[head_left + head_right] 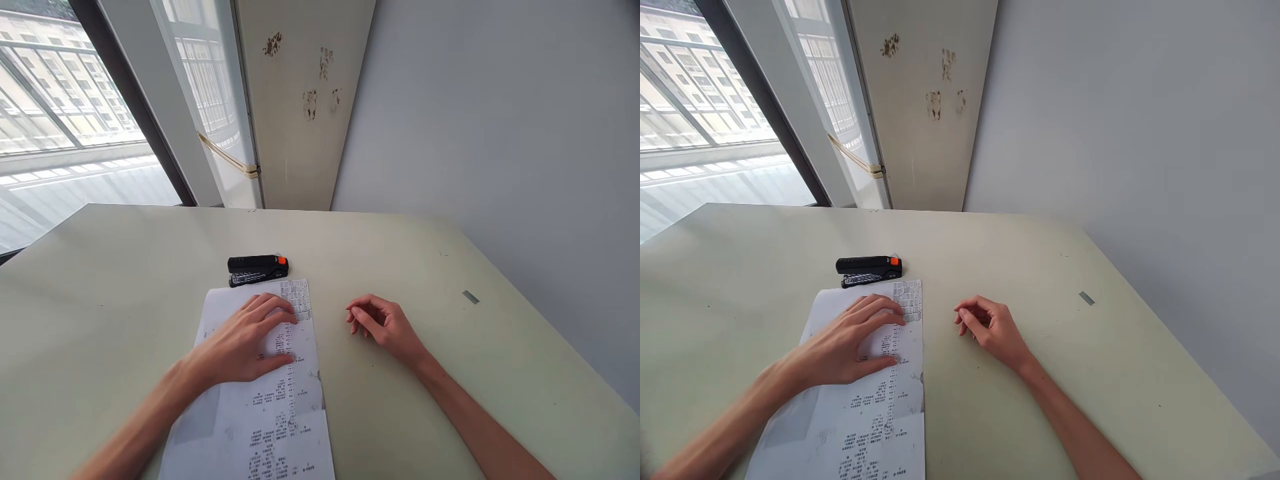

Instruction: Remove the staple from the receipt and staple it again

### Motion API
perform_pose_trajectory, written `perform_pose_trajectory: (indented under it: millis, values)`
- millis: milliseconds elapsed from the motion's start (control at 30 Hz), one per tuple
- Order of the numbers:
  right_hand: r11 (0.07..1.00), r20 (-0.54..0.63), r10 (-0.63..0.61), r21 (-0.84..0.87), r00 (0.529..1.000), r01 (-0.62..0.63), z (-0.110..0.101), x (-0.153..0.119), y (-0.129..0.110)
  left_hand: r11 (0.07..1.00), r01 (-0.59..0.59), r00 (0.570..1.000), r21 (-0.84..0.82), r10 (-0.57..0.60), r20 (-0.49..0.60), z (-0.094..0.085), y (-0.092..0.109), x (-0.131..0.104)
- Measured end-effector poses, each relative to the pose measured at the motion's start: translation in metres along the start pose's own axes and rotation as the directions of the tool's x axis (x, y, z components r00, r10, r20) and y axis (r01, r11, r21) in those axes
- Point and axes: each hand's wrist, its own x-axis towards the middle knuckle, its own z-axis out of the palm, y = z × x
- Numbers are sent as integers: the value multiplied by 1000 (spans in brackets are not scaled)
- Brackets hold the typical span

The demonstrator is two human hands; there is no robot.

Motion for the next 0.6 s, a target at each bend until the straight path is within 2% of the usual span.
perform_pose_trajectory:
  millis: [100,167,267,333,400,467,600]
  values:
    - [1000,4,-6,-15,1000,6,1,0,1,990,58,998,-129,-57,8,-6,-2,1]
    - [1000,-3,-12,-24,1000,12,2,1,2,979,110,992,-171,-119,-43,-8,-4,2]
    - [999,-9,-20,-30,1000,20,2,3,3,988,145,952,-56,-154,-263,-9,-8,4]
    - [999,-12,-32,-36,999,32,2,3,4,977,186,893,102,-125,-433,-12,-13,6]
    - [998,-14,-43,-46,999,42,2,4,4,939,260,835,227,-100,-541,-18,-20,8]
    - [997,-15,-51,-50,999,50,3,5,3,905,326,813,275,-119,-570,-25,-27,11]
    - [997,-9,-69,-43,998,69,4,6,2,906,387,824,172,-255,-506,-41,-41,17]
